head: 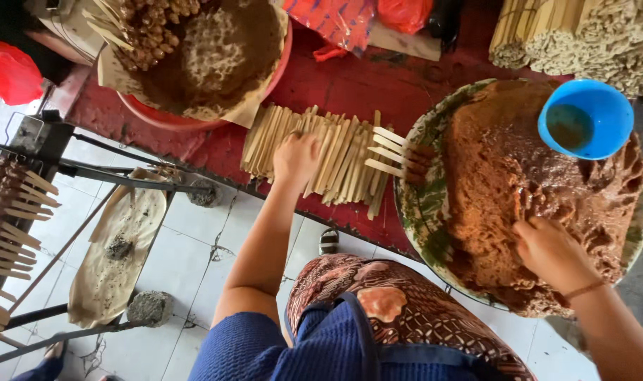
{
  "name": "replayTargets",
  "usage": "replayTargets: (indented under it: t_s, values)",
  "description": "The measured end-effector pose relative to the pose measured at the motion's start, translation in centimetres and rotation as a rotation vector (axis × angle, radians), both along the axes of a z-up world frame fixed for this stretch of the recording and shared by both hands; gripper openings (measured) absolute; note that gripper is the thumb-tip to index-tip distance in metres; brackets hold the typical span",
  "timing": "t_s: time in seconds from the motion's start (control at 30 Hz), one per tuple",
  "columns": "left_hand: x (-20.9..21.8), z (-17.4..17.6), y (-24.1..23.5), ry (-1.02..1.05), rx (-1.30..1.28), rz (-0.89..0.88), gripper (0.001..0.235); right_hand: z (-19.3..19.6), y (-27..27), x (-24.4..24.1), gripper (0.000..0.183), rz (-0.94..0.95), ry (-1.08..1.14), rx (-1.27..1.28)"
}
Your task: The person wraps portions of a food paste around wooden sticks by hand and places the skewers onto a pile.
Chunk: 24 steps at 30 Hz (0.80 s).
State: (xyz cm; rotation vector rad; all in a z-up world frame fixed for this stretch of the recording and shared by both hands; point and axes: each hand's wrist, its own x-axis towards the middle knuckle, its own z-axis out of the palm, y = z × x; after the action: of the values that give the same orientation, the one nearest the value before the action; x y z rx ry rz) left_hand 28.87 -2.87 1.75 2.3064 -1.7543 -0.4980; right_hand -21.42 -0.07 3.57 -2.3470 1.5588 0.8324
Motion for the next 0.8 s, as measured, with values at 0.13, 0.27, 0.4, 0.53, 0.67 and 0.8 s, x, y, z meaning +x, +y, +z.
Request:
replayTargets:
  t_s: [0.13,0.27,0.4,0.53,0.67,0.8]
  values:
    - [2.5,-3.6,1.0,-0.02,-0.008,0.058,0.027,0.7,0.2,-2.6,0.017,-0.075,-0.105,-0.004]
    - [2.9,-5.5,1.6,-0.047,0.129,0.047,0.032,1.9,0.9,-1.9,0.036,-0.327,-0.098,0.125]
    - [3.3,-4.8,0.7,0.108,0.208,0.172,0.031,-1.1,-1.0,-11.7,0.037,-0.665,-1.409,0.293]
    - [3.6,-2.9,1.3,0.477,0.145,0.403,0.021,-3.5,-1.7,-11.5,0.031,-0.932,-1.92,0.341]
    - [3.5,1.9,2.6,0.881,-0.11,0.442,0.022,-1.4,-0.2,-5.2,0.008,-1.315,-1.817,0.155]
    - [2.5,2.3,3.3,1.425,-0.294,0.519,0.012,-2.8,0.9,-6.1,0.027,-0.931,-1.937,0.155]
